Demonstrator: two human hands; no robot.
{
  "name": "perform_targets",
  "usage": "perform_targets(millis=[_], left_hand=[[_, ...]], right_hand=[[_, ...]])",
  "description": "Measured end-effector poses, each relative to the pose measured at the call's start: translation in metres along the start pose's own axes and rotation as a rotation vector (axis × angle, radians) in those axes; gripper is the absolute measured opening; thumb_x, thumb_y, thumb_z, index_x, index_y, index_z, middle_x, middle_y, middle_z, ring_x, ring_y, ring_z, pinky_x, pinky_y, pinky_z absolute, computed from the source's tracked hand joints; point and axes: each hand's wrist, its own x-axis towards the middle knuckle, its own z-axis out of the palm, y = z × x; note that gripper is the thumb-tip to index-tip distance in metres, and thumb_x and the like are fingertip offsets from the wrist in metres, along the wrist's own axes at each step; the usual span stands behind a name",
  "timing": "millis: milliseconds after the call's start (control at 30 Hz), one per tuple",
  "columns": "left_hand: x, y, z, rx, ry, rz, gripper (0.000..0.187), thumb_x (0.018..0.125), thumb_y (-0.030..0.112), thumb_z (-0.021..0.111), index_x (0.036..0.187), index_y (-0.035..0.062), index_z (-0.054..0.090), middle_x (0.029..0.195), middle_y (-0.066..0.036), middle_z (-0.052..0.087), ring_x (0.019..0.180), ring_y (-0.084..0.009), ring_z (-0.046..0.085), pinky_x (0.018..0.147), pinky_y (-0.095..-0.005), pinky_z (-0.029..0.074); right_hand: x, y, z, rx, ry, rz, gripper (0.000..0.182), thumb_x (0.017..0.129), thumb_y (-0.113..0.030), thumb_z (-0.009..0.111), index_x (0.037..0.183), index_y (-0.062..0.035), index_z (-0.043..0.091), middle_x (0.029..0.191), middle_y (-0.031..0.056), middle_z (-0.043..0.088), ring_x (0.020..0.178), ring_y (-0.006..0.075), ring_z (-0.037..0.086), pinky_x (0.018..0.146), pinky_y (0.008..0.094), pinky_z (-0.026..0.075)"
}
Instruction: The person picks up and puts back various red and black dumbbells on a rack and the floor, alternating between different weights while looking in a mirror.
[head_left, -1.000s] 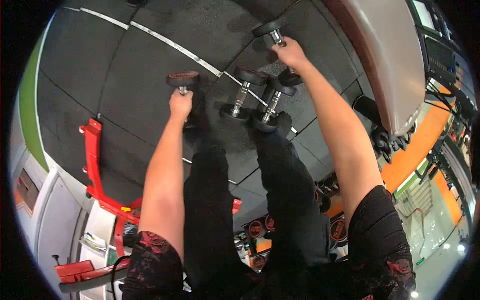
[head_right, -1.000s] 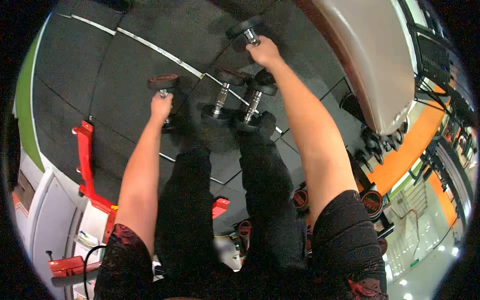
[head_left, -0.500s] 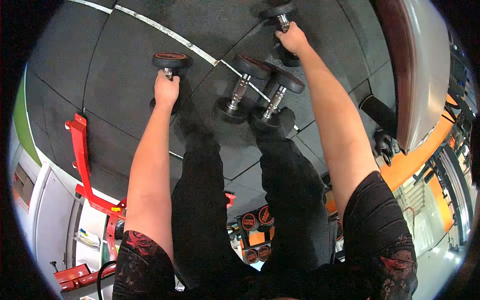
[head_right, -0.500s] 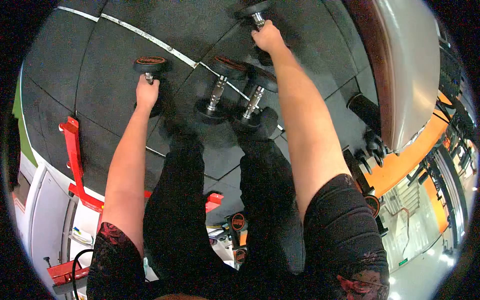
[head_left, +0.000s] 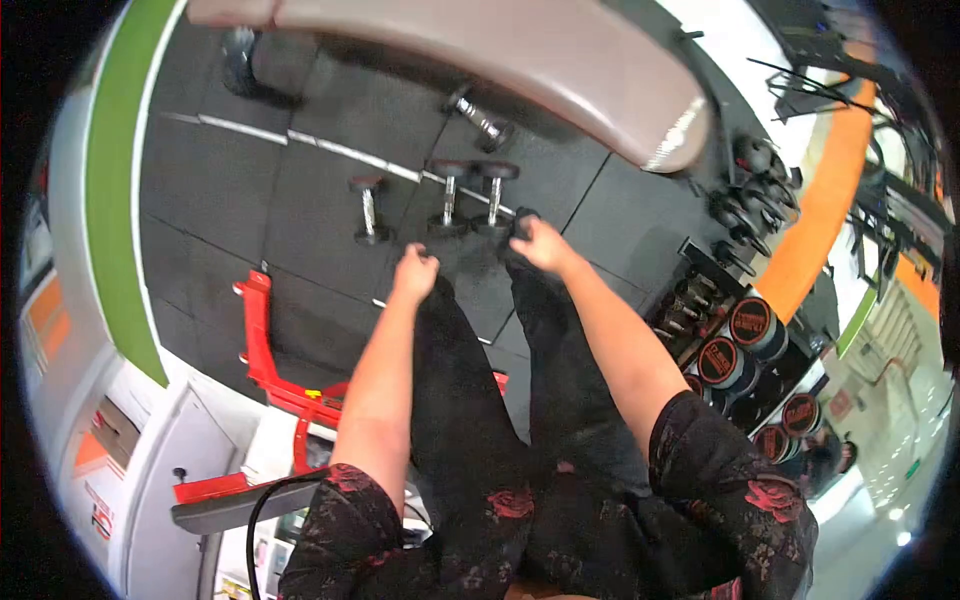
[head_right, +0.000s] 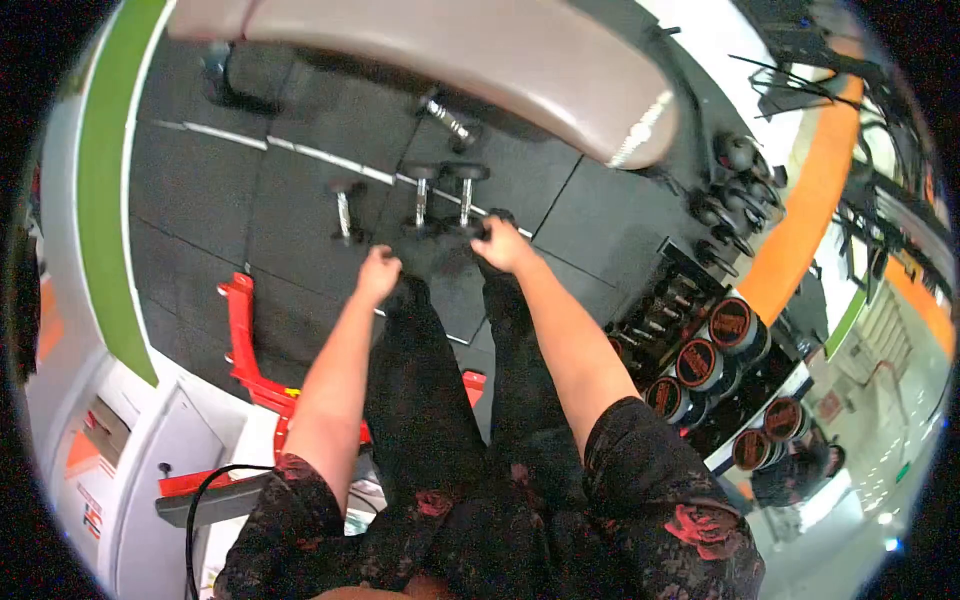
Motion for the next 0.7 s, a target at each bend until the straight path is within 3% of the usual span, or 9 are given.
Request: perform_targets(millis=[167,233,367,467,500,533,600,633,700], left_hand=[[-0.117,0.098,-0.008,0.093,-0.052,0.202,0.052,0.084,0.027,0.06,0.128,0.0016,0.049,0.102,-0.023,0.068,0.101,-0.0367,0.065,0.092,-0.0429,0.048],[-0.166,0.146,-0.009,0.117,-0.07,0.297,0.054,0.085,0.027,0.062,0.13,0.0018,0.047,0.101,-0.021,0.068,0.099,-0.0363,0.065,0.09,-0.0415,0.049],[-0.223,0.202,0.016,0.235,-0.29,0.518,0.06,0.085,0.028,0.064,0.136,0.0042,0.041,0.104,-0.016,0.069,0.103,-0.0298,0.065,0.092,-0.0369,0.047],[-0.272,0.243,0.026,0.257,-0.342,0.668,0.056,0.088,0.024,0.063,0.135,0.0024,0.042,0.101,-0.016,0.069,0.094,-0.0265,0.066,0.087,-0.036,0.049],[-0.289,0.254,0.028,0.321,-0.355,0.721,0.056,0.088,0.024,0.063,0.135,0.0024,0.042,0.101,-0.016,0.069,0.094,-0.0265,0.066,0.087,-0.036,0.049],[-0.309,0.261,0.03,0.262,-0.359,0.739,0.056,0.088,0.023,0.063,0.135,0.0023,0.041,0.099,-0.015,0.069,0.09,-0.0241,0.067,0.083,-0.0354,0.05],[-0.339,0.266,0.048,0.193,-0.385,0.738,0.055,0.088,0.021,0.064,0.135,0.0021,0.041,0.096,-0.013,0.069,0.081,-0.018,0.066,0.073,-0.0327,0.053],[-0.348,0.27,0.055,0.217,-0.414,0.748,0.055,0.089,0.021,0.064,0.135,0.0016,0.041,0.096,-0.013,0.069,0.08,-0.0186,0.066,0.072,-0.0323,0.053],[-0.37,0.28,0.076,0.244,-0.473,0.772,0.055,0.089,0.02,0.063,0.135,0.0,0.04,0.096,-0.013,0.068,0.075,-0.0197,0.066,0.068,-0.031,0.053]], right_hand=[[-0.171,-0.004,-0.046,0.193,0.227,0.203,0.067,0.079,-0.042,0.069,0.126,0.0034,0.052,0.12,0.0263,0.06,0.115,0.0368,0.058,0.097,0.0404,0.046],[-0.226,-0.013,-0.052,0.268,0.446,0.338,0.068,0.08,-0.042,0.069,0.127,0.0032,0.051,0.117,0.0272,0.061,0.113,0.0345,0.059,0.097,0.0408,0.047],[-0.311,-0.029,-0.061,0.469,0.671,0.114,0.063,0.085,-0.044,0.066,0.127,0.0008,0.052,0.11,0.0233,0.064,0.105,0.0304,0.063,0.091,0.04,0.049],[-0.399,-0.036,-0.067,0.612,0.753,0.023,0.056,0.088,-0.042,0.064,0.123,-0.0001,0.055,0.106,0.0211,0.066,0.101,0.032,0.064,0.089,0.0391,0.05],[-0.421,-0.031,-0.063,0.582,0.804,0.058,0.048,0.091,-0.04,0.062,0.12,-0.0024,0.057,0.104,0.0153,0.066,0.096,0.0249,0.064,0.084,0.0371,0.051],[-0.438,-0.022,-0.059,0.619,0.86,0.057,0.048,0.091,-0.04,0.062,0.12,-0.0024,0.057,0.104,0.0153,0.066,0.096,0.0249,0.064,0.084,0.0371,0.051],[-0.475,0.009,-0.047,0.905,0.682,-0.006,0.046,0.093,-0.043,0.06,0.12,-0.0048,0.058,0.102,0.011,0.066,0.083,0.0185,0.065,0.072,0.0324,0.053],[-0.493,0.019,-0.044,0.928,0.723,0.035,0.046,0.093,-0.045,0.059,0.119,-0.0061,0.059,0.099,0.0083,0.065,0.074,0.0136,0.063,0.062,0.0292,0.051],[-0.53,0.041,-0.034,1.026,0.801,0.055,0.047,0.093,-0.045,0.059,0.117,-0.0046,0.059,0.098,0.0077,0.065,0.071,0.014,0.062,0.059,0.0294,0.05]])
